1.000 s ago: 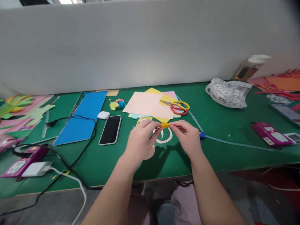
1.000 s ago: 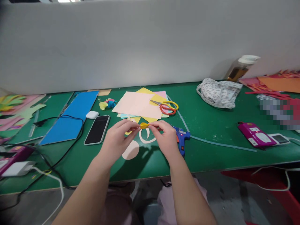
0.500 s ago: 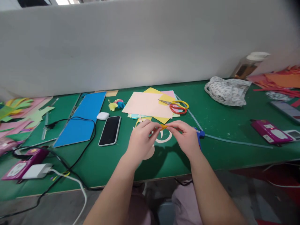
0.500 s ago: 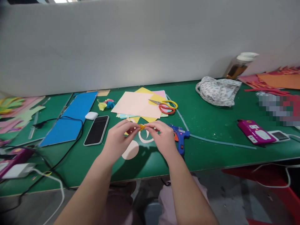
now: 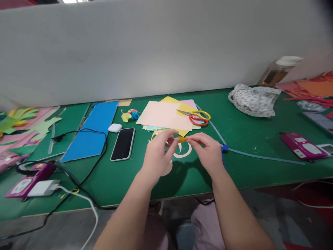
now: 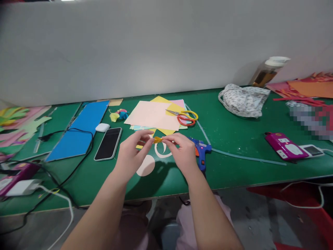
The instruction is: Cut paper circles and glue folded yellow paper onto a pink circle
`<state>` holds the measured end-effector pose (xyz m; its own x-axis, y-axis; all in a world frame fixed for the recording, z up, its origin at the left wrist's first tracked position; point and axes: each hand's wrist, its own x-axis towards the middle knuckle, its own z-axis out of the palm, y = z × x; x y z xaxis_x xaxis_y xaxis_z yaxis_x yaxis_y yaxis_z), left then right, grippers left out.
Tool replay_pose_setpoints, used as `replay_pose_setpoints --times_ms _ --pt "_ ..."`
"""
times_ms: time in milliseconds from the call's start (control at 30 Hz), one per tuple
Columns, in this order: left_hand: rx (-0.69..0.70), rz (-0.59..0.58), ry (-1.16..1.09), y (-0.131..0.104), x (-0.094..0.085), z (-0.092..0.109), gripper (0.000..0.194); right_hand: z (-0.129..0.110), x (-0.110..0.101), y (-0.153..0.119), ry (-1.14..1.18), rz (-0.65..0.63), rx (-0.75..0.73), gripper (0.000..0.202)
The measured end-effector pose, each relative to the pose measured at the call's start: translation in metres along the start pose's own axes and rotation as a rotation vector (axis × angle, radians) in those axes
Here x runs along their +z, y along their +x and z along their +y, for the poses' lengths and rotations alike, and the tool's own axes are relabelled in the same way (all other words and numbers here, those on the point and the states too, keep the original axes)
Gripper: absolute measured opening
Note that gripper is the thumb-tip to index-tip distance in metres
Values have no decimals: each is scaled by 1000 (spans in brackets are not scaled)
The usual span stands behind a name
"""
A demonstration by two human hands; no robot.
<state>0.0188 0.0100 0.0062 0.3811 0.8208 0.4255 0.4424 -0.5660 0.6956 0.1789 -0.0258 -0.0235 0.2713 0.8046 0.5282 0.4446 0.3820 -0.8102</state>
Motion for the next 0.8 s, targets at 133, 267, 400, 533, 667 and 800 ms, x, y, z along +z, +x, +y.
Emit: replay_pose_setpoints --times_ms 133,267,400,533,667,800 --pt "-248 61 -299 0 2 4 22 2 0 -1 53 103 38 6" --pt "-370 38 -628 1 4 8 26 4 0 -1 63 127 54 6" --pt "-431 15 -766 2 7 13 28 4 1 -1 45 134 45 7" --pt "-515 29 -879 2 12 12 33 3 2 -3 15 154 -4 7" --pt "-550 25 -998 2 16 8 36 2 3 -4 -57 149 -69 8" --pt "-560 41 -1034 2 17 7 36 1 2 -4 -122 147 -141 9"
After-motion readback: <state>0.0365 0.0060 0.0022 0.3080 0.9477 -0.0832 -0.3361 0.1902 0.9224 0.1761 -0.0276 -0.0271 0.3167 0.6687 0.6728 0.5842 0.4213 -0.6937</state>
